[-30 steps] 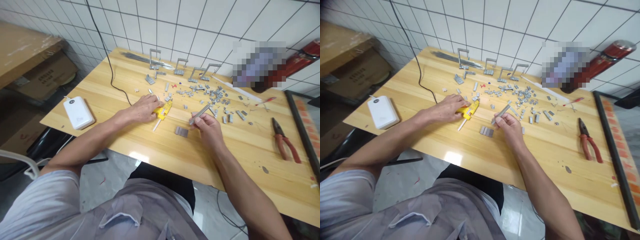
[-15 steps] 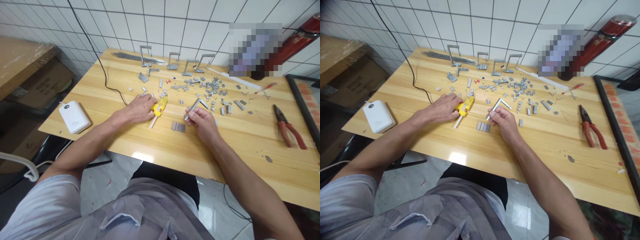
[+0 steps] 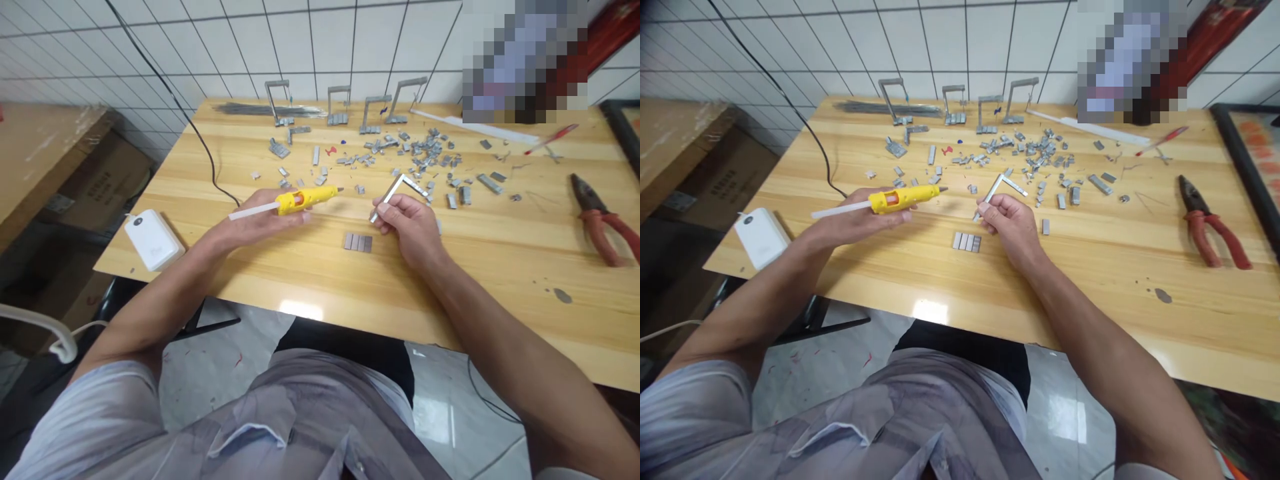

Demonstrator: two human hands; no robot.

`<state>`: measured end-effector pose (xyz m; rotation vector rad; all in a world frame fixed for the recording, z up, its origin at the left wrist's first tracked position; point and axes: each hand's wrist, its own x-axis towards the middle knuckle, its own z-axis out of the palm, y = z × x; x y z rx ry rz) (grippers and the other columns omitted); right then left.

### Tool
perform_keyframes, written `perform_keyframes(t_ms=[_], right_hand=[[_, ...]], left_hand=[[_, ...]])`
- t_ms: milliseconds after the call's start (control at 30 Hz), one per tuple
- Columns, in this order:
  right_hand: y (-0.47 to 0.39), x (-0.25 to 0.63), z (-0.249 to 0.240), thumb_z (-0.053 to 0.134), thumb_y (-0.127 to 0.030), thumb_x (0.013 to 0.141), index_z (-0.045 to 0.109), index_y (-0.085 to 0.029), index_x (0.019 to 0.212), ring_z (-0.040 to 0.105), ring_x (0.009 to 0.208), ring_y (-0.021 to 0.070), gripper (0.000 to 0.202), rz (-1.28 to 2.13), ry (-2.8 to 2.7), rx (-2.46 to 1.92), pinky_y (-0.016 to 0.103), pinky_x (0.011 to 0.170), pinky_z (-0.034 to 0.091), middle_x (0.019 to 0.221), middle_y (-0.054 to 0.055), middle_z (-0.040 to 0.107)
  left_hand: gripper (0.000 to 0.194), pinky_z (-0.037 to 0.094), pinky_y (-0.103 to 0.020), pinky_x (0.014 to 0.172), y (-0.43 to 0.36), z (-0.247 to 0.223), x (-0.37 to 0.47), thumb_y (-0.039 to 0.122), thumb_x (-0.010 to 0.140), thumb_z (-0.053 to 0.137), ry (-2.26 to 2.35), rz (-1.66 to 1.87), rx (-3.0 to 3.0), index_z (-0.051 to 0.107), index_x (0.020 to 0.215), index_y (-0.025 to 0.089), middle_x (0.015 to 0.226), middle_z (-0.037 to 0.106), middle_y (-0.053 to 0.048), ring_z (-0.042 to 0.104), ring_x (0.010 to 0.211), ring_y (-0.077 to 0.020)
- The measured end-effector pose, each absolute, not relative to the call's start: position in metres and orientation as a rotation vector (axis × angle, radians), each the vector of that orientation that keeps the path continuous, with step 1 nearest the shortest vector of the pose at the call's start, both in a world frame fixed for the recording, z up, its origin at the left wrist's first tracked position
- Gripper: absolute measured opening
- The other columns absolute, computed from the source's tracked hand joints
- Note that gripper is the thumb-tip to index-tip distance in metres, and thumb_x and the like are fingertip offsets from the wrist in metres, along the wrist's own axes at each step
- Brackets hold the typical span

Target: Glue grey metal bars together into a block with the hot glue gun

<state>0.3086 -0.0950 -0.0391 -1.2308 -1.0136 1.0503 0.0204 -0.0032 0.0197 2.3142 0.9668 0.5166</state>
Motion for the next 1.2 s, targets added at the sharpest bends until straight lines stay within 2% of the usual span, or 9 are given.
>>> perform_keyframes(t_ms=[100,200,367,433,533,733,933,1200], right_hand=[[-0.095,0.309,-0.040,0.087,-0.052,0.078,0.072,-0.023,0.080,0.059,0.060,0.0119,0.033,1.009,-1.018,-1.239,0.026,0.055,0.050,0.071,-0.001,0.070],[-0.097,0.309,-0.038,0.087,-0.050,0.080,0.070,-0.022,0.078,0.060,0.058,0.0117,0.033,1.053,-1.014,-1.255,0.024,0.051,0.049,0.068,-0.001,0.068],[-0.108,0.302,-0.024,0.093,-0.054,0.069,0.067,-0.021,0.073,0.068,0.067,0.0164,0.042,1.322,-0.987,-1.287,0.025,0.050,0.054,0.075,0.003,0.072],[-0.111,0.298,-0.021,0.093,-0.052,0.069,0.068,-0.020,0.074,0.068,0.067,0.0161,0.040,1.370,-0.975,-1.322,0.025,0.052,0.057,0.076,0.004,0.072],[-0.110,0.298,-0.023,0.090,-0.045,0.074,0.068,-0.021,0.075,0.068,0.067,0.0153,0.033,1.262,-0.962,-1.339,0.024,0.051,0.056,0.077,0.003,0.073],[-0.103,0.302,-0.037,0.083,-0.034,0.081,0.066,-0.022,0.074,0.062,0.060,0.0107,0.022,1.034,-0.979,-1.297,0.024,0.047,0.049,0.094,0.003,0.076],[-0.103,0.298,-0.038,0.082,-0.032,0.084,0.066,-0.022,0.077,0.057,0.060,0.0108,0.019,1.033,-1.053,-1.272,0.026,0.054,0.050,0.079,0.000,0.070],[-0.102,0.298,-0.040,0.081,-0.029,0.084,0.066,-0.023,0.077,0.056,0.061,0.0109,0.018,1.022,-1.075,-1.247,0.027,0.056,0.049,0.077,-0.001,0.068]], left_hand=[[0.033,0.046,-0.025,0.061,-0.010,0.024,0.013,0.057,0.093,0.069,0.935,0.253,2.312,0.075,0.098,0.025,0.084,0.073,-0.001,0.063,0.070,-0.0170],[0.039,0.047,-0.025,0.063,-0.011,0.024,0.011,0.060,0.093,0.066,0.944,0.135,2.281,0.076,0.104,0.024,0.091,0.076,-0.002,0.065,0.073,-0.0174],[0.037,0.045,-0.022,0.061,-0.003,0.020,0.015,0.056,0.091,0.066,0.952,0.104,2.274,0.076,0.097,0.021,0.083,0.075,0.000,0.062,0.067,-0.0148],[0.037,0.044,-0.022,0.062,-0.002,0.018,0.018,0.054,0.092,0.065,0.940,0.068,2.293,0.076,0.098,0.019,0.084,0.075,-0.001,0.062,0.068,-0.0145],[0.040,0.042,-0.023,0.060,-0.004,0.015,0.022,0.054,0.094,0.065,0.914,0.047,2.274,0.075,0.101,0.016,0.083,0.073,-0.002,0.058,0.066,-0.0132],[0.041,0.038,-0.023,0.058,-0.014,0.012,0.030,0.055,0.096,0.065,0.855,0.046,2.307,0.075,0.090,0.016,0.071,0.065,0.000,0.052,0.063,-0.0116],[0.041,0.040,-0.023,0.058,-0.015,0.011,0.030,0.055,0.094,0.067,0.896,0.060,2.271,0.077,0.095,0.016,0.075,0.069,-0.001,0.054,0.065,-0.0118],[0.034,0.046,-0.023,0.063,-0.019,0.015,0.035,0.050,0.092,0.070,0.925,0.058,2.245,0.077,0.099,0.017,0.086,0.077,-0.004,0.063,0.072,-0.0150]])
